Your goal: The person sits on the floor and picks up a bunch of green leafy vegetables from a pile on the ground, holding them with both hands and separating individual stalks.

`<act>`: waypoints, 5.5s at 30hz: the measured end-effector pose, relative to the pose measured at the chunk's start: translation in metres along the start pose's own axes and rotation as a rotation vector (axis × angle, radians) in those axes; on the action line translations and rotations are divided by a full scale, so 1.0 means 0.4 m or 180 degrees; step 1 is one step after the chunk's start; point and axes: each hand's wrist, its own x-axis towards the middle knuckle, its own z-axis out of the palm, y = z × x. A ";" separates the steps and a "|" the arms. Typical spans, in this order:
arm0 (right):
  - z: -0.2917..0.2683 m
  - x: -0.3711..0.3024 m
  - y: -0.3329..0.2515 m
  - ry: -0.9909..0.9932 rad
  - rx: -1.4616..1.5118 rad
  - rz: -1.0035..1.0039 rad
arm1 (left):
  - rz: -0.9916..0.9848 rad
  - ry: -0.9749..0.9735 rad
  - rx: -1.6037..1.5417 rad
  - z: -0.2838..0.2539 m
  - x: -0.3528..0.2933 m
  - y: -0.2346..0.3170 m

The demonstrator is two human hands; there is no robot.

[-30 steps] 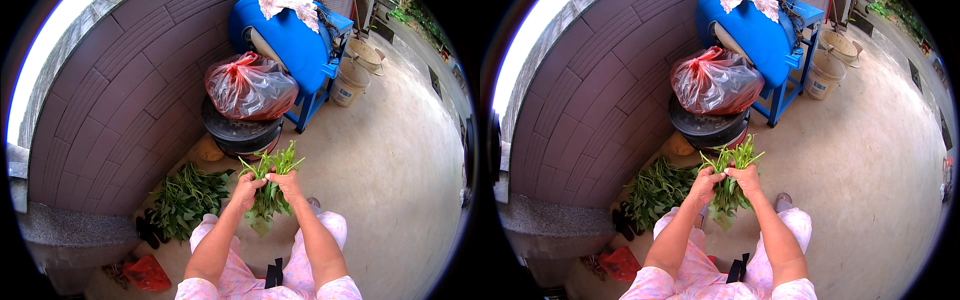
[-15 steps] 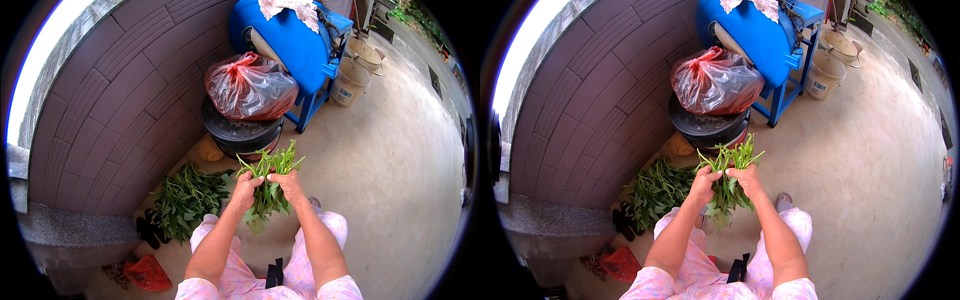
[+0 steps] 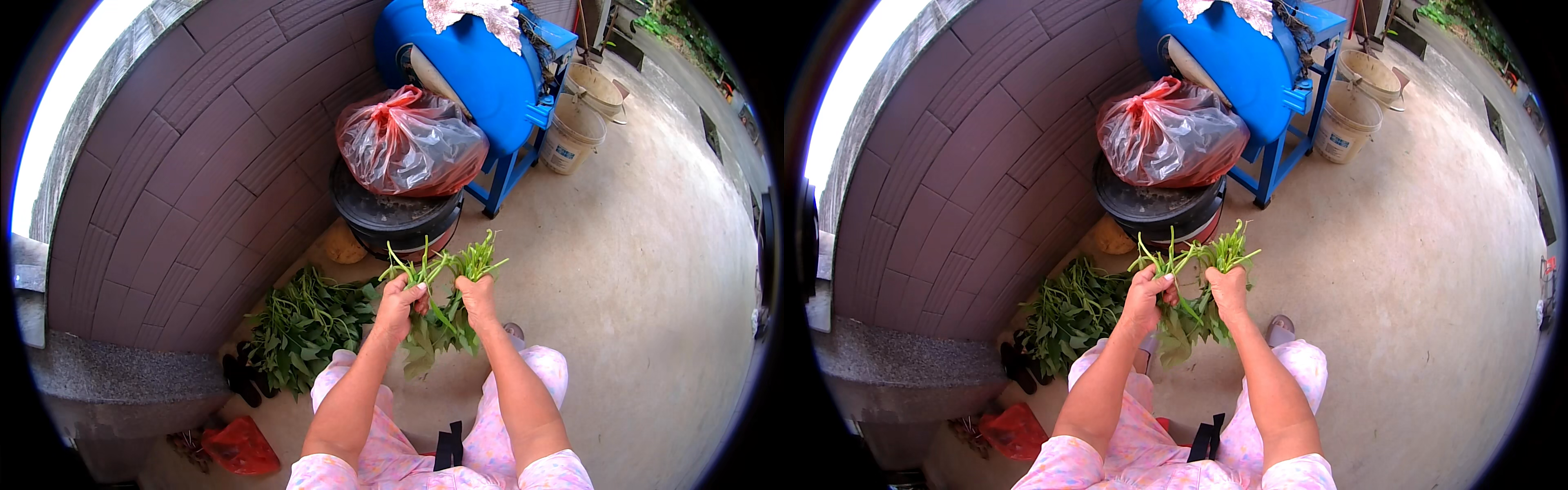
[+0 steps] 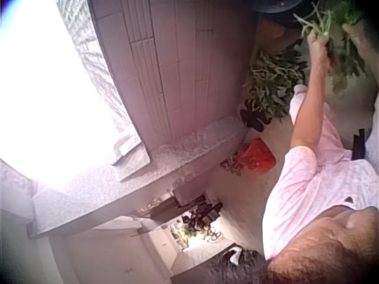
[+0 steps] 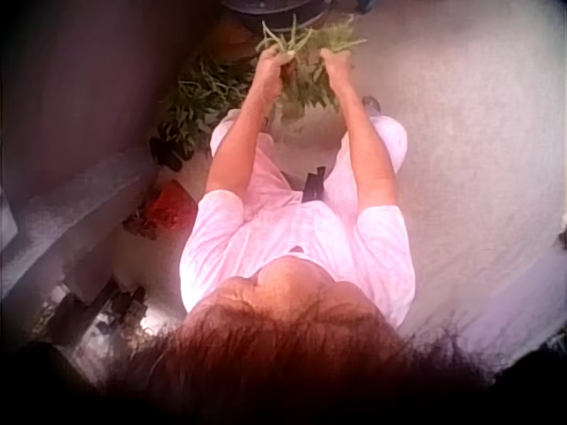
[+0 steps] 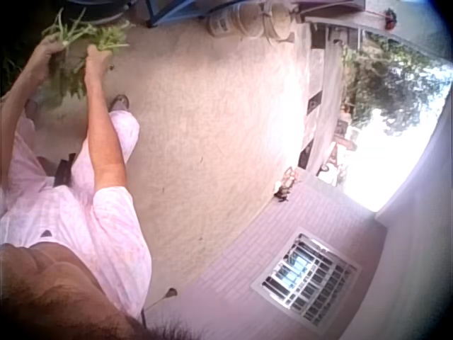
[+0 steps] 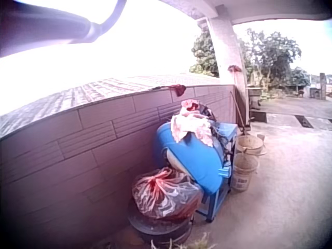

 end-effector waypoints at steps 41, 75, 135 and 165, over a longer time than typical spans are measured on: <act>-0.058 -0.012 -0.113 -0.1184 0.1062 0.0891 | -0.0077 0.1052 0.0173 -0.083 -0.004 0.066; 0.036 -0.037 -0.063 -0.0363 0.0901 0.0383 | -0.0305 0.0340 0.0103 0.011 0.016 -0.055; 0.002 -0.004 -0.047 0.0034 0.0581 0.0346 | -0.0032 0.0781 -0.0153 -0.060 0.001 0.045; 0.030 -0.027 -0.036 -0.0175 0.0692 0.0269 | -0.0127 0.0328 0.0440 0.023 0.017 -0.071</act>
